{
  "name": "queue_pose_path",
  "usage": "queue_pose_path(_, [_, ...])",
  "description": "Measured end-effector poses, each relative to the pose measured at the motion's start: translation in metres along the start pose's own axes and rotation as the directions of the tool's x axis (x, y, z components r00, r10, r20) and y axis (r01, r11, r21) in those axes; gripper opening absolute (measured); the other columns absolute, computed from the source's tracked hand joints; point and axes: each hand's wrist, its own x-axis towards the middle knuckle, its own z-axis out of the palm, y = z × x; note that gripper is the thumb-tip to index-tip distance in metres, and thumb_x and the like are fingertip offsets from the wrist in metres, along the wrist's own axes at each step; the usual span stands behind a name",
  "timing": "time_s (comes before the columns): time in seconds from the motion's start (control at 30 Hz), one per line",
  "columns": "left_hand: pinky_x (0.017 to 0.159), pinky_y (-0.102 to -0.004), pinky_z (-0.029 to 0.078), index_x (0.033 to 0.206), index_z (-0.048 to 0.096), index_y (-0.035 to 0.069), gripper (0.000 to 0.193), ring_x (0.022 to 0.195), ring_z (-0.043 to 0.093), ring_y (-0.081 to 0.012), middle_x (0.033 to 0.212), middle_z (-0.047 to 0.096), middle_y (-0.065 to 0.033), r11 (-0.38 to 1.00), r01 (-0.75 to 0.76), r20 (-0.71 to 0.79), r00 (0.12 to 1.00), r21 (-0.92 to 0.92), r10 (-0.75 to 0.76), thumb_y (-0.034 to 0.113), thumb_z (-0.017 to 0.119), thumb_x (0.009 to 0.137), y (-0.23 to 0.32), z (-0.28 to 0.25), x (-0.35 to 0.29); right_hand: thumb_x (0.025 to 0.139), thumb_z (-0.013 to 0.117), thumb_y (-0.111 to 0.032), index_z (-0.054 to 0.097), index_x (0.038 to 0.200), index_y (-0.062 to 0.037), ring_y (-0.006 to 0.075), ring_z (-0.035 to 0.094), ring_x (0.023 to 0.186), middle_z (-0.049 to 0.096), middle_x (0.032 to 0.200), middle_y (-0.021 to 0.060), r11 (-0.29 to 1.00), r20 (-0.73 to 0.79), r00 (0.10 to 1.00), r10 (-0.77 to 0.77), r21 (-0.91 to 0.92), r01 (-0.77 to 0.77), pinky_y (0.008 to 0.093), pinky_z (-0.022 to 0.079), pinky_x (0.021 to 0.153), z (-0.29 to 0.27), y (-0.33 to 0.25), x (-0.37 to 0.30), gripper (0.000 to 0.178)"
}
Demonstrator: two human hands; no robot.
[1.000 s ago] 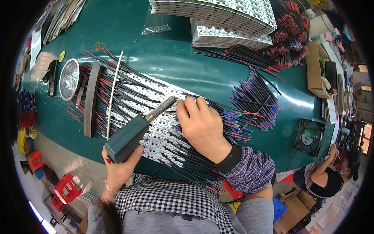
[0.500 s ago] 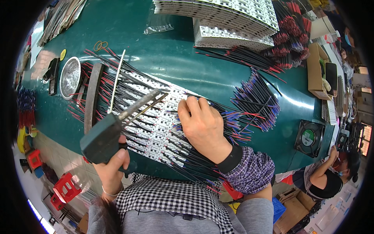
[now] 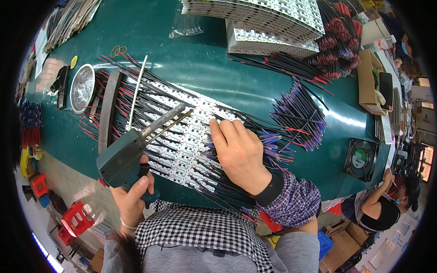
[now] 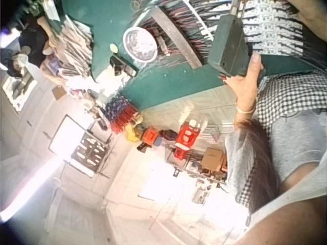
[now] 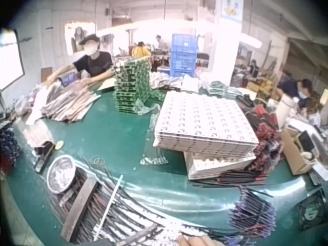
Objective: The person solders wires onto circuit board strips using a soldering gun, then aligns and arranges the strips and wires using a stick and by hand.
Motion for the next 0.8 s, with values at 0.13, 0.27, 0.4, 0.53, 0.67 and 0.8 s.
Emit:
queue_pose_path(0.13, [0.053,-0.0297,0.050,0.131,0.052,-0.008,0.053,0.069,0.062,-0.0177,0.122,0.062,-0.0198,0.993,0.070,-0.003,0.998,0.096,-0.070,-0.002,0.072,0.082,-0.009,-0.010,-0.007,0.076,0.063,-0.003,0.067,0.114,0.0028,0.0194,0.059,0.079,0.054,0.090,0.0057,0.996,-0.011,0.999,0.049,0.071,-0.048,0.0305,0.049,0.061,0.002,-0.001,-0.002,0.040])
queue_pose_path(0.27, [0.056,-0.0277,0.050,0.130,0.055,-0.008,0.049,0.069,0.060,-0.0145,0.115,0.064,-0.0154,0.962,-0.040,0.090,0.996,0.271,0.016,-0.003,0.073,0.084,-0.015,-0.016,-0.011,0.075,0.065,-0.004,0.068,0.112,0.0012,0.0188,0.059,0.079,0.055,0.090,0.0052,0.993,0.021,0.995,0.095,0.075,-0.096,0.0300,0.049,0.061,0.002,-0.004,-0.001,0.038])
queue_pose_path(0.4, [0.074,-0.0263,0.053,0.108,0.070,-0.004,0.030,0.082,0.064,-0.0102,0.096,0.072,-0.0063,0.964,0.107,-0.003,0.994,0.242,-0.110,0.005,0.081,0.082,-0.002,-0.004,-0.011,0.076,0.064,-0.006,0.069,0.110,-0.0004,0.0178,0.059,0.080,0.056,0.090,0.0043,0.999,-0.068,0.997,0.035,-0.022,-0.036,0.0292,0.047,0.060,0.007,0.000,0.001,0.035])
queue_pose_path(0.53, [0.071,-0.0258,0.052,0.107,0.070,-0.004,0.029,0.080,0.064,-0.0103,0.095,0.072,-0.0059,0.969,0.079,-0.016,0.997,0.234,-0.077,0.005,0.081,0.082,-0.005,-0.002,-0.011,0.077,0.063,-0.008,0.069,0.109,-0.0019,0.0171,0.058,0.080,0.057,0.091,0.0034,1.000,-0.069,0.998,-0.007,-0.019,0.006,0.0286,0.047,0.059,0.008,-0.001,0.002,0.033])
queue_pose_path(0.67, [0.067,-0.0261,0.051,0.103,0.071,-0.003,0.024,0.075,0.064,-0.0114,0.088,0.072,-0.0068,0.943,-0.116,0.064,0.993,0.311,0.101,0.007,0.080,0.083,-0.013,-0.005,-0.008,0.076,0.063,-0.009,0.069,0.108,-0.0022,0.0168,0.058,0.079,0.056,0.089,0.0033,1.000,-0.037,0.999,-0.003,-0.013,0.003,0.0282,0.048,0.058,0.010,-0.001,0.001,0.033])
queue_pose_path(0.8, [0.065,-0.0268,0.051,0.100,0.072,-0.003,0.022,0.070,0.065,-0.0131,0.082,0.071,-0.0074,0.909,-0.172,0.125,0.983,0.380,0.134,0.008,0.079,0.083,-0.009,-0.003,-0.006,0.076,0.064,-0.009,0.069,0.108,-0.0025,0.0167,0.057,0.078,0.055,0.088,0.0034,1.000,-0.023,1.000,-0.013,-0.012,0.013,0.0280,0.048,0.058,0.008,0.000,0.003,0.033])
